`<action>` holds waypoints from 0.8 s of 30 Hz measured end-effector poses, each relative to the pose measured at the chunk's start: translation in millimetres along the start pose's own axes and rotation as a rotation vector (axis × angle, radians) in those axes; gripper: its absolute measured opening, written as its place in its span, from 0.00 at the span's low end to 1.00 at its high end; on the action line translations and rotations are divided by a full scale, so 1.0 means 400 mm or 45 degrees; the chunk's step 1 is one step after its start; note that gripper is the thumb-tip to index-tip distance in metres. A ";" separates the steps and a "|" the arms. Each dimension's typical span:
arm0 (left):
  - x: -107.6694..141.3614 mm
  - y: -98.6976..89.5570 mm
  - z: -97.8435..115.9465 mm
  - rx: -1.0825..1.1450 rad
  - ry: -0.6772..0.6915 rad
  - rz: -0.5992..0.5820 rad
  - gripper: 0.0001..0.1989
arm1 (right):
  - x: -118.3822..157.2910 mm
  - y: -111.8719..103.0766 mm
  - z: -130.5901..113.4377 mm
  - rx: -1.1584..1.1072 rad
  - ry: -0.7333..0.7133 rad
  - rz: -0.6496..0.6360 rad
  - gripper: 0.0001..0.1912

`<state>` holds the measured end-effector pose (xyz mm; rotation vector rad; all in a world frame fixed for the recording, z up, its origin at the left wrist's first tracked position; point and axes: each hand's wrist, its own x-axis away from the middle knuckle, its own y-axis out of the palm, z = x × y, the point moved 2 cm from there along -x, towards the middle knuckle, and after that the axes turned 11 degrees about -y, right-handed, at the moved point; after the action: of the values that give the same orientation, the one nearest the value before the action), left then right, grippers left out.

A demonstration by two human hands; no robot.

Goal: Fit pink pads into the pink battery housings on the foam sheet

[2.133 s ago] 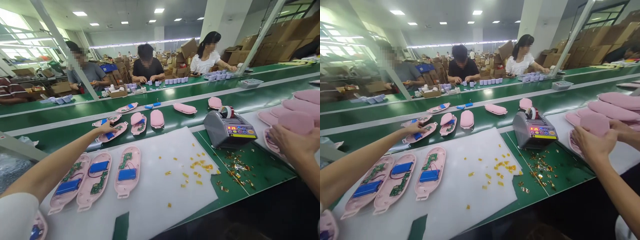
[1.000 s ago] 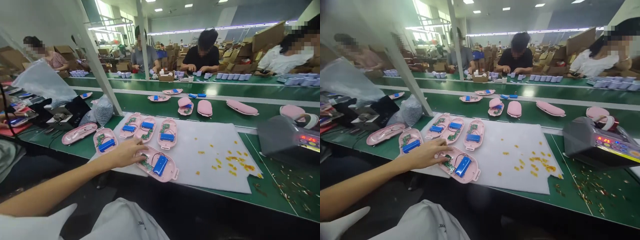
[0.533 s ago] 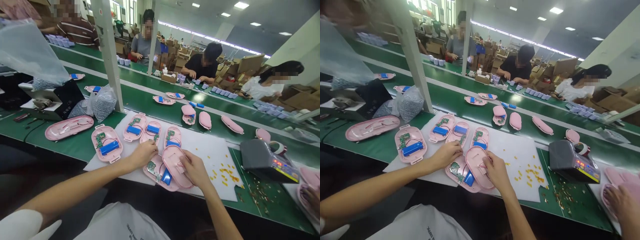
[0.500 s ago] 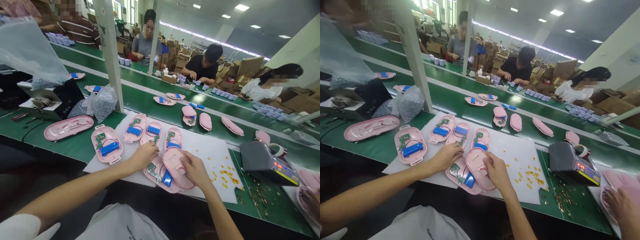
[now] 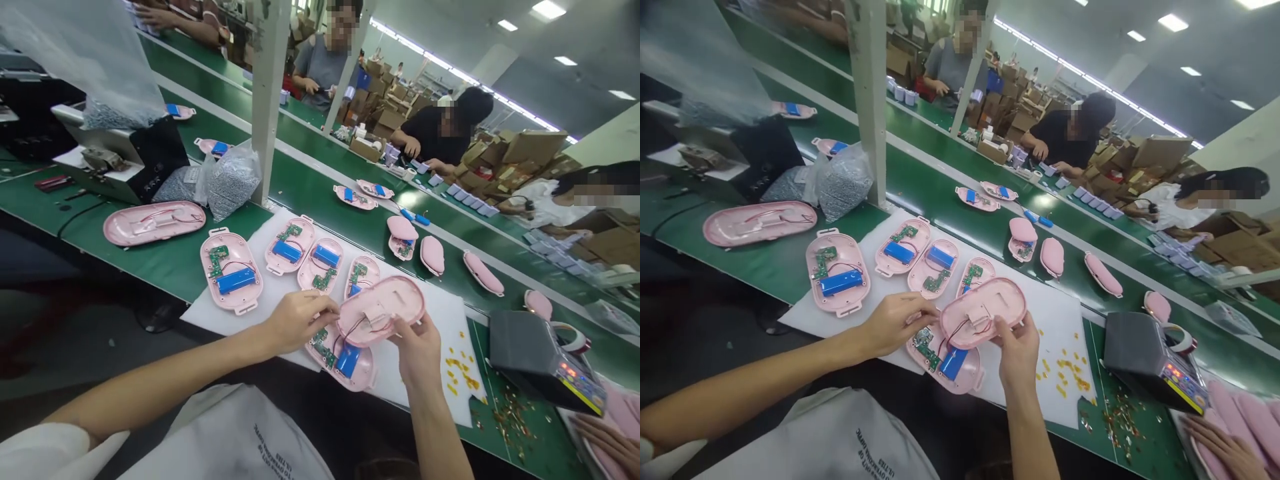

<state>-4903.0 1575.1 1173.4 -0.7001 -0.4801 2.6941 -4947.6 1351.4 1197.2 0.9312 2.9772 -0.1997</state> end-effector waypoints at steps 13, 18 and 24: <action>-0.016 0.039 -0.036 0.451 -0.210 0.193 0.02 | 0.162 0.126 0.027 -0.278 -0.357 0.361 0.33; -0.012 0.004 -0.022 0.286 -0.122 0.004 0.03 | 0.167 0.128 0.020 -0.144 -0.488 0.377 0.32; -0.011 0.032 -0.041 0.692 -0.504 0.299 0.04 | 0.137 0.134 0.045 -0.424 -0.175 0.124 0.24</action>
<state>-4893.6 1565.9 1156.9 -0.0724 0.2730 2.9840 -4962.6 1423.8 1169.9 0.9710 2.7135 0.2178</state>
